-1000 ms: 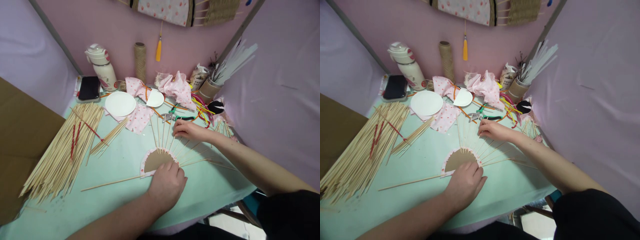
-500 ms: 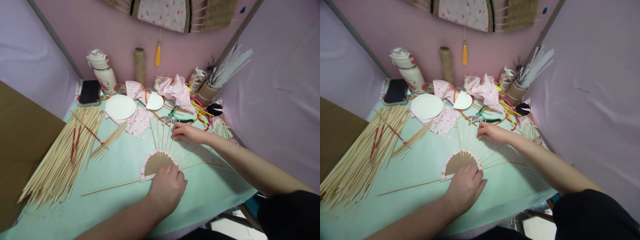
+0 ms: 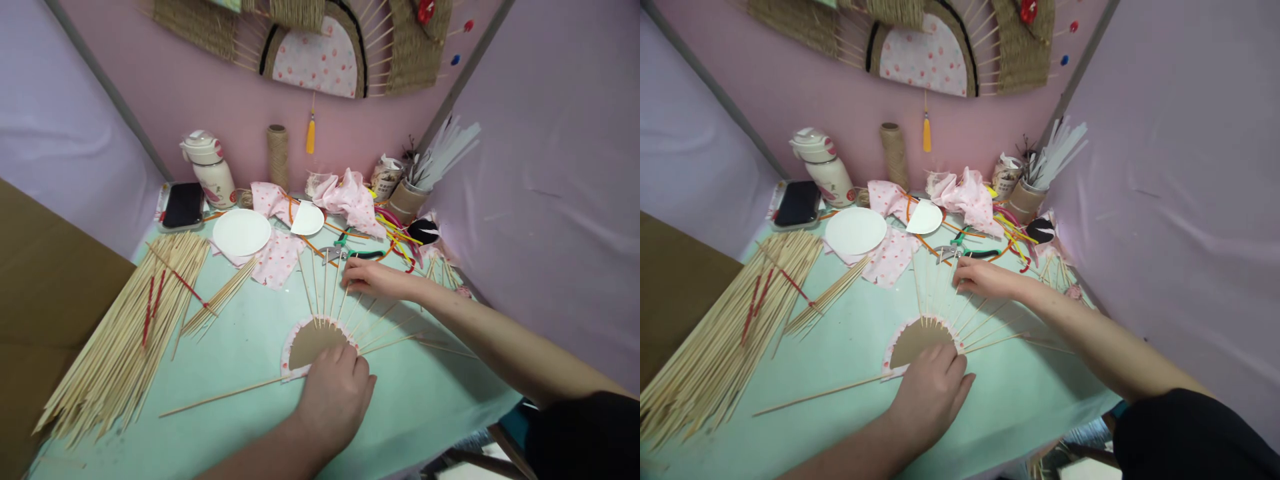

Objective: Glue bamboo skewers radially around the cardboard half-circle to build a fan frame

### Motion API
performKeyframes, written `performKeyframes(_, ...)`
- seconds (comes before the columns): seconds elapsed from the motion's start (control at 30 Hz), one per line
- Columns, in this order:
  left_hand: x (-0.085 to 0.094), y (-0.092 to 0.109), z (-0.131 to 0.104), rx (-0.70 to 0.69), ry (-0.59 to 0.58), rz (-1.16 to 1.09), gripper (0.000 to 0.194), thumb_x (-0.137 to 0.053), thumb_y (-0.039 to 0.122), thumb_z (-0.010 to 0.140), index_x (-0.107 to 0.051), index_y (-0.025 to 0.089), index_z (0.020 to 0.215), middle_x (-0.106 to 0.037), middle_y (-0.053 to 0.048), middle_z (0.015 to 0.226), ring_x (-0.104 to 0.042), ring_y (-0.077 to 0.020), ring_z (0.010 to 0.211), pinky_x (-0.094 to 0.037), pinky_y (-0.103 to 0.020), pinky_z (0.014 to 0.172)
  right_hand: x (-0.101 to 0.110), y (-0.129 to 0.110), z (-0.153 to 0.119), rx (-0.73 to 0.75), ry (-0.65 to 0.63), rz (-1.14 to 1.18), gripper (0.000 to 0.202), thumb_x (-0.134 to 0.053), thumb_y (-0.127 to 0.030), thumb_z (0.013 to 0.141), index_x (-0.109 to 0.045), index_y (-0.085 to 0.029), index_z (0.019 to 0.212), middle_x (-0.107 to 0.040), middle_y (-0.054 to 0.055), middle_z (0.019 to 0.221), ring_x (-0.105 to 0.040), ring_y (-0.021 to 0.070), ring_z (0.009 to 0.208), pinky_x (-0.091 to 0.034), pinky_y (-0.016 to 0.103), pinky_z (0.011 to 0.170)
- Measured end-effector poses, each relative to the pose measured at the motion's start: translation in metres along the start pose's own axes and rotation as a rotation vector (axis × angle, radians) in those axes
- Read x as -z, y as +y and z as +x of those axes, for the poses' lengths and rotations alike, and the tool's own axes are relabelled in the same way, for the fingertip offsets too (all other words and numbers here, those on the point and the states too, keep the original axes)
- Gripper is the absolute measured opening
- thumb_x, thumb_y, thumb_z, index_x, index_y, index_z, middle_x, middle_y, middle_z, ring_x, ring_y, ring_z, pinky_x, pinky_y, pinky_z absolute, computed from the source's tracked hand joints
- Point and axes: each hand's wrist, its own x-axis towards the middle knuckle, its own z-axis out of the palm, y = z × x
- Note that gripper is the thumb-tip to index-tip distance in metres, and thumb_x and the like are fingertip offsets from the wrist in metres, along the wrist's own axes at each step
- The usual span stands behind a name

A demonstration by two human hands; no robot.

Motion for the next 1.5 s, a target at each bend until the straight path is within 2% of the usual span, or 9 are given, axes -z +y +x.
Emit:
performKeyframes(0.27, -0.002, -0.001, 0.000, 0.003, -0.006, 0.003, 0.011, -0.060, 0.018, 0.084, -0.058, 0.018, 0.073, -0.057, -0.003, 0.070, -0.055, -0.0206, 0.064, -0.044, -0.033, 0.054, 0.005, -0.006, -0.011, -0.046, 0.053, -0.027, 0.018, -0.059, -0.016, 0.088, -0.062, -0.020, 0.106, -0.049, 0.010, 0.120, -0.058, 0.0128, 0.079, -0.049, 0.030, 0.077)
performKeyframes(0.4, 0.001, -0.001, 0.001, 0.020, -0.005, 0.012, 0.011, -0.061, 0.020, 0.084, -0.058, 0.018, 0.074, -0.056, -0.003, 0.072, -0.053, -0.0210, 0.065, -0.043, -0.034, 0.054, 0.019, -0.005, -0.025, -0.113, 0.223, -0.063, 0.011, -0.056, -0.021, 0.090, -0.061, -0.020, 0.100, -0.053, 0.010, 0.114, -0.058, 0.0144, 0.080, -0.048, 0.030, 0.075)
performKeyframes(0.5, 0.006, 0.000, 0.002, 0.050, -0.012, 0.043, 0.007, -0.064, 0.022, 0.083, -0.061, 0.016, 0.081, -0.057, -0.004, 0.077, -0.052, -0.0212, 0.068, -0.044, -0.035, 0.057, 0.028, 0.000, -0.031, -0.262, 0.367, -0.108, 0.009, -0.058, -0.027, 0.088, -0.061, -0.019, 0.089, -0.060, 0.008, 0.098, -0.057, 0.0155, 0.074, -0.046, 0.031, 0.072)
performKeyframes(0.67, 0.006, 0.002, 0.001, 0.140, -0.019, 0.137, 0.045, -0.075, 0.041, 0.079, -0.064, 0.010, 0.110, -0.058, -0.007, 0.089, -0.053, -0.0231, 0.081, -0.047, -0.037, 0.068, 0.030, 0.007, -0.031, -0.554, 0.396, -0.031, 0.012, -0.059, -0.030, 0.083, -0.063, -0.019, 0.078, -0.066, 0.003, 0.075, -0.059, 0.0161, 0.068, -0.042, 0.027, 0.063)
performKeyframes(0.77, 0.004, 0.000, 0.001, 0.177, -0.010, 0.179, 0.070, -0.077, 0.052, 0.075, -0.058, 0.008, 0.126, -0.059, -0.010, 0.100, -0.053, -0.0259, 0.092, -0.047, -0.039, 0.076, 0.025, 0.009, -0.027, -0.616, 0.359, -0.006, 0.013, -0.059, -0.030, 0.081, -0.064, -0.020, 0.075, -0.067, 0.001, 0.069, -0.057, 0.0148, 0.062, -0.039, 0.026, 0.058)
performKeyframes(1.03, 0.010, -0.005, 0.004, 0.245, -0.079, 0.224, 0.074, -0.070, 0.062, 0.076, -0.059, 0.012, 0.129, -0.060, -0.013, 0.110, -0.050, -0.0294, 0.104, -0.045, -0.041, 0.081, 0.024, 0.006, -0.016, -0.618, 0.384, -0.073, 0.006, -0.063, -0.024, 0.078, -0.062, -0.019, 0.076, -0.067, 0.002, 0.074, -0.059, 0.0161, 0.068, -0.039, 0.026, 0.063)
performKeyframes(1.17, 0.014, 0.003, 0.000, 0.236, -0.093, 0.263, 0.082, -0.072, 0.066, 0.072, -0.059, 0.009, 0.130, -0.061, -0.011, 0.101, -0.051, -0.0267, 0.094, -0.044, -0.039, 0.077, 0.014, -0.011, -0.017, -0.586, 0.324, -0.070, 0.006, -0.065, -0.025, 0.080, -0.063, -0.020, 0.080, -0.067, 0.002, 0.077, -0.060, 0.0153, 0.069, -0.041, 0.026, 0.064)
performKeyframes(1.4, 0.017, 0.017, -0.011, 0.230, -0.187, 0.258, 0.091, -0.070, 0.072, 0.067, -0.061, 0.005, 0.129, -0.057, -0.009, 0.088, -0.048, -0.0244, 0.082, -0.044, -0.038, 0.071, -0.005, -0.057, -0.021, -0.211, 0.103, -0.067, 0.012, -0.062, -0.022, 0.087, -0.061, -0.019, 0.098, -0.059, 0.008, 0.109, -0.058, 0.0128, 0.074, -0.046, 0.027, 0.071)
performKeyframes(1.5, 0.019, 0.017, -0.012, 0.238, -0.220, 0.276, 0.093, -0.069, 0.073, 0.068, -0.060, 0.004, 0.130, -0.056, -0.009, 0.084, -0.047, -0.0246, 0.080, -0.043, -0.038, 0.071, -0.007, -0.063, -0.015, -0.154, 0.002, -0.063, 0.014, -0.061, -0.016, 0.087, -0.061, -0.020, 0.100, -0.060, 0.008, 0.112, -0.061, 0.0164, 0.086, -0.047, 0.028, 0.075)
